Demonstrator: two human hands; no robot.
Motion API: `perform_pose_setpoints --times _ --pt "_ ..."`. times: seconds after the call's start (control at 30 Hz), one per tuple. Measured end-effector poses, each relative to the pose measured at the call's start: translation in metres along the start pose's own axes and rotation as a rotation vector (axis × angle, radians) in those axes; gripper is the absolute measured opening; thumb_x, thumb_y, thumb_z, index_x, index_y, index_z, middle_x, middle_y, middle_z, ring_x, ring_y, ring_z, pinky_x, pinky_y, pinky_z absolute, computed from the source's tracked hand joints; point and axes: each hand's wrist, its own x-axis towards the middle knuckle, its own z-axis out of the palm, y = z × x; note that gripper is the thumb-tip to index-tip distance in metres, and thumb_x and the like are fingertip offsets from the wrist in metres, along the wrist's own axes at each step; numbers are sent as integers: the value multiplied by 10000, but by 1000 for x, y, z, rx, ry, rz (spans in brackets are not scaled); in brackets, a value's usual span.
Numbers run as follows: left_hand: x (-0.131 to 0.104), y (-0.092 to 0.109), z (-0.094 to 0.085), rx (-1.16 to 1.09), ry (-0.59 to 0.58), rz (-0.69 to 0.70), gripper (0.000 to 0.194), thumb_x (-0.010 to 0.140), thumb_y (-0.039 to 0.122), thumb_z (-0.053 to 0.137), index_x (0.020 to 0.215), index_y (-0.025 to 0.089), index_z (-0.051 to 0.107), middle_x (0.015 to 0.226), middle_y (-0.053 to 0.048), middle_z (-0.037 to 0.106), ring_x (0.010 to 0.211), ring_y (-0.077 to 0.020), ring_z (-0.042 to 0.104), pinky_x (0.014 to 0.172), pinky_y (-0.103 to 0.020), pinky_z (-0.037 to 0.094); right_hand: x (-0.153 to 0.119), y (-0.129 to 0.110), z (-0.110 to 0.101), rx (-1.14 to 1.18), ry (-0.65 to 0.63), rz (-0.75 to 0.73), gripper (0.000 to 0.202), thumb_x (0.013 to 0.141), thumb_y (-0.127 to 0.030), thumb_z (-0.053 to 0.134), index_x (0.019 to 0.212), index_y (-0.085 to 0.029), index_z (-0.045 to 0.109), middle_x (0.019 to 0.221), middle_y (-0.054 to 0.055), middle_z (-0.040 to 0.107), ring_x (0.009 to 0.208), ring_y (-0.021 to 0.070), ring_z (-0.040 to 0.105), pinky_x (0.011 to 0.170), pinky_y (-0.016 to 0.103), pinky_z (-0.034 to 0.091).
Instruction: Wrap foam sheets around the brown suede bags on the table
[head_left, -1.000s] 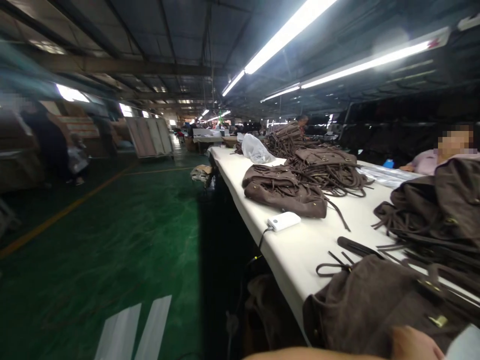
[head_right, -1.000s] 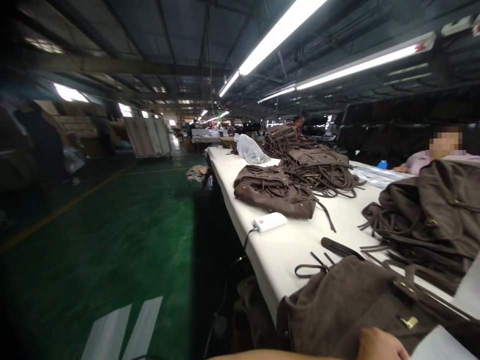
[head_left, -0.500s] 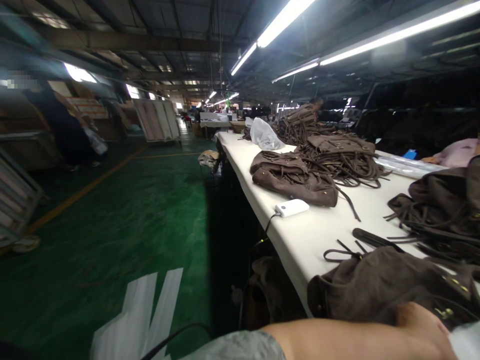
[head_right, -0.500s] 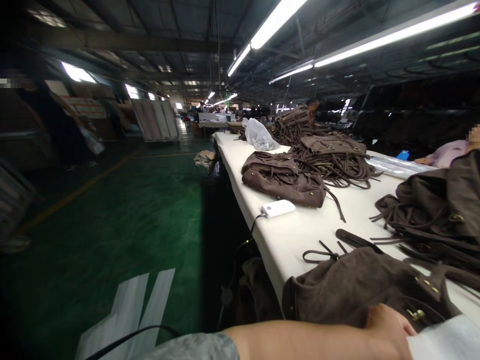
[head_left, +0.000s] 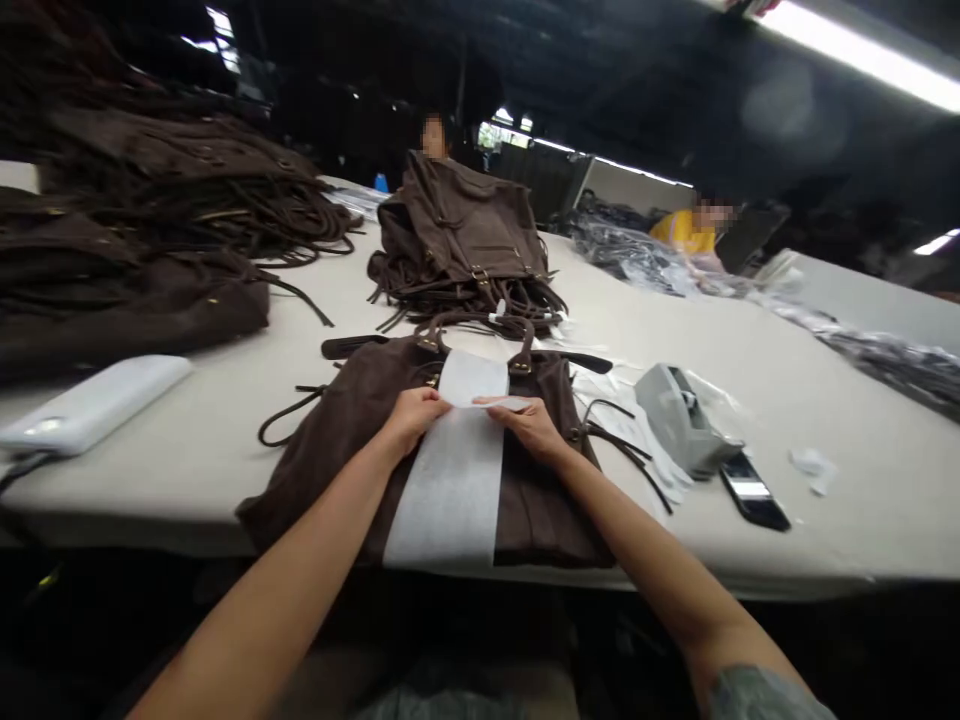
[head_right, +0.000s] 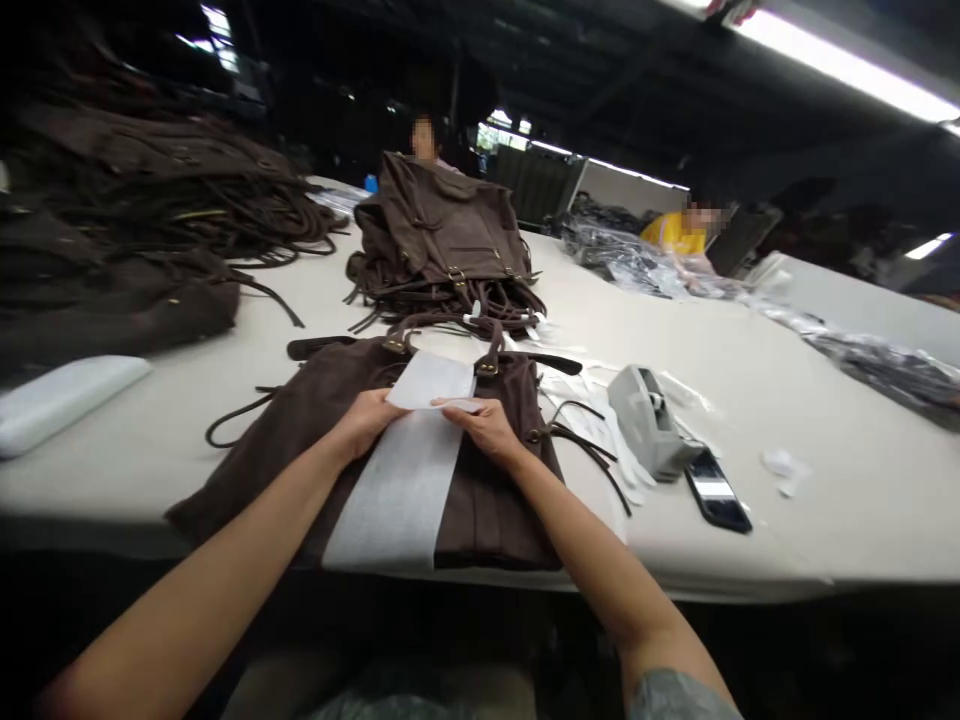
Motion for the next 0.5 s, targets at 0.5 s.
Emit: perform_pose_setpoints --times 0.5 --pt "-29 1 14 149 341 83 223 922 369 562 993 170 635 1014 -57 649 843 -147 616 762 -319 543 -21 31 -3 -469 -214 -138 338 848 -383 610 1142 -259 721 1239 33 655 1212 287 575 1115 456 398"
